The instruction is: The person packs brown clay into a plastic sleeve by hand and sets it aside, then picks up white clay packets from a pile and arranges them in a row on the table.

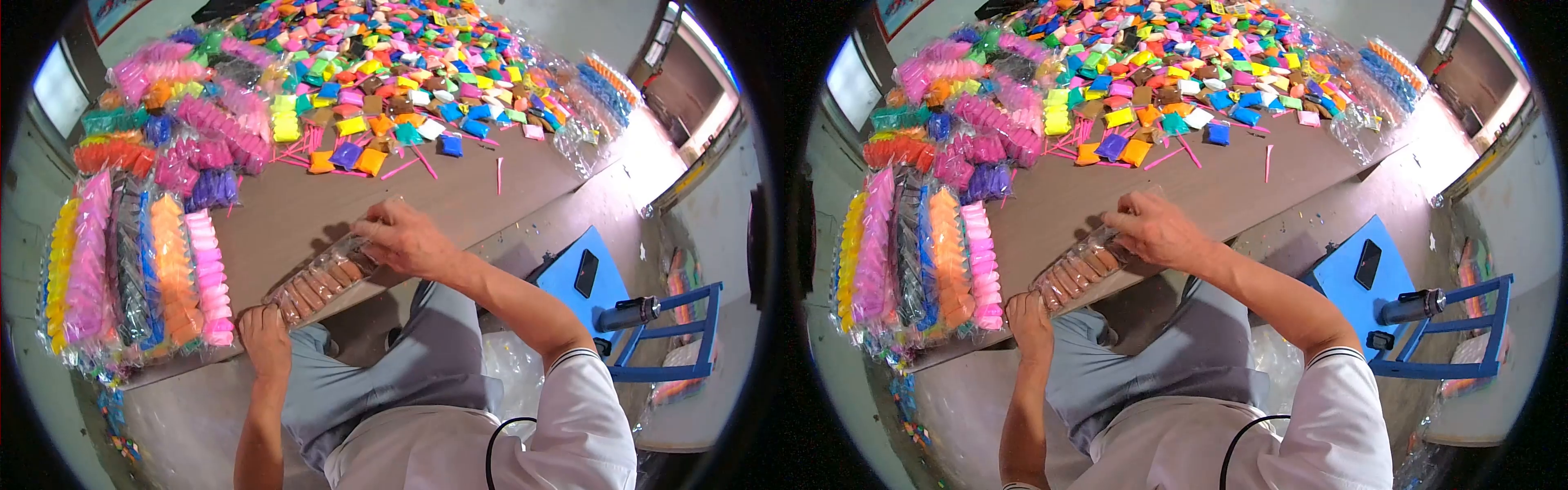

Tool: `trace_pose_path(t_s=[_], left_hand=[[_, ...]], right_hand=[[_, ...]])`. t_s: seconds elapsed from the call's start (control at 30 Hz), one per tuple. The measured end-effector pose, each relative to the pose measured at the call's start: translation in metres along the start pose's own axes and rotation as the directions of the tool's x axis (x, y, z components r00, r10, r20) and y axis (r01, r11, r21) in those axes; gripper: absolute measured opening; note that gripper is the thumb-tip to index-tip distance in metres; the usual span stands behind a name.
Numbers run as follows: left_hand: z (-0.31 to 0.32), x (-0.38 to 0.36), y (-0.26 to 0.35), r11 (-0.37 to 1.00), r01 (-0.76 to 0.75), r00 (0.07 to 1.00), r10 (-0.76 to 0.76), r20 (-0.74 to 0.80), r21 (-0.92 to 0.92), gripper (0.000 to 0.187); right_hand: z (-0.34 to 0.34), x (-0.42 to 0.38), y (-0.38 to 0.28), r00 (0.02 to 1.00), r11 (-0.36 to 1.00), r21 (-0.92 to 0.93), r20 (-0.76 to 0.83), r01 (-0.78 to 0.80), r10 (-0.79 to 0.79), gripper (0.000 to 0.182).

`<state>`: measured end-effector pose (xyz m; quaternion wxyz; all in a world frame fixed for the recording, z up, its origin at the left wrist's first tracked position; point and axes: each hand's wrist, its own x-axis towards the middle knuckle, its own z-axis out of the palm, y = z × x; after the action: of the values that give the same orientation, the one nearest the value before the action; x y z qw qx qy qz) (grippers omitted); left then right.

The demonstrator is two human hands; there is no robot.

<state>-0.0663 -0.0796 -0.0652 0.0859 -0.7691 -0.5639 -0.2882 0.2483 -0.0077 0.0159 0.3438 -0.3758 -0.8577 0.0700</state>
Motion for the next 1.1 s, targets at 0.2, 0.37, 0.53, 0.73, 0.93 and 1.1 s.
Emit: trace_pose_path(t_s=[0.2,0.37,0.53,0.73,0.93,1.1], left_hand=[[-0.003,0.001,0.001,1.000,0.008,1.000,-0.009,-0.009,-0.017,0.014],[-0.002,0.001,0.001,1.000,0.001,1.000,-0.002,-0.016,-0.012,0.014],[-0.004,0.002,0.002,1.000,-0.014,0.999,0.013,-0.043,-0.021,0.014],[-0.005,0.001,0.000,1.000,-0.001,1.000,0.000,-0.018,-0.028,0.012],[-0.019,0.014,-0.005,0.987,0.074,0.991,-0.058,0.120,-0.141,0.011],[-0.025,0.030,-0.012,0.928,0.224,0.967,-0.174,0.184,-0.297,0.013]], right_hand=[[0.030,-0.010,0.026,0.982,0.976,-0.119,0.078,0.183,-0.175,0.031],[0.034,-0.016,0.034,0.970,0.964,-0.127,0.104,0.233,-0.220,0.033],[0.003,-0.014,0.013,0.962,0.975,-0.126,0.227,0.181,-0.150,0.049],[0.017,-0.006,0.024,0.925,0.924,-0.198,0.266,0.327,-0.270,0.049],[0.023,0.003,0.028,0.950,0.957,-0.121,0.205,0.265,-0.237,0.037],[0.016,0.033,0.035,0.933,0.998,0.003,0.354,0.070,-0.067,0.034]])
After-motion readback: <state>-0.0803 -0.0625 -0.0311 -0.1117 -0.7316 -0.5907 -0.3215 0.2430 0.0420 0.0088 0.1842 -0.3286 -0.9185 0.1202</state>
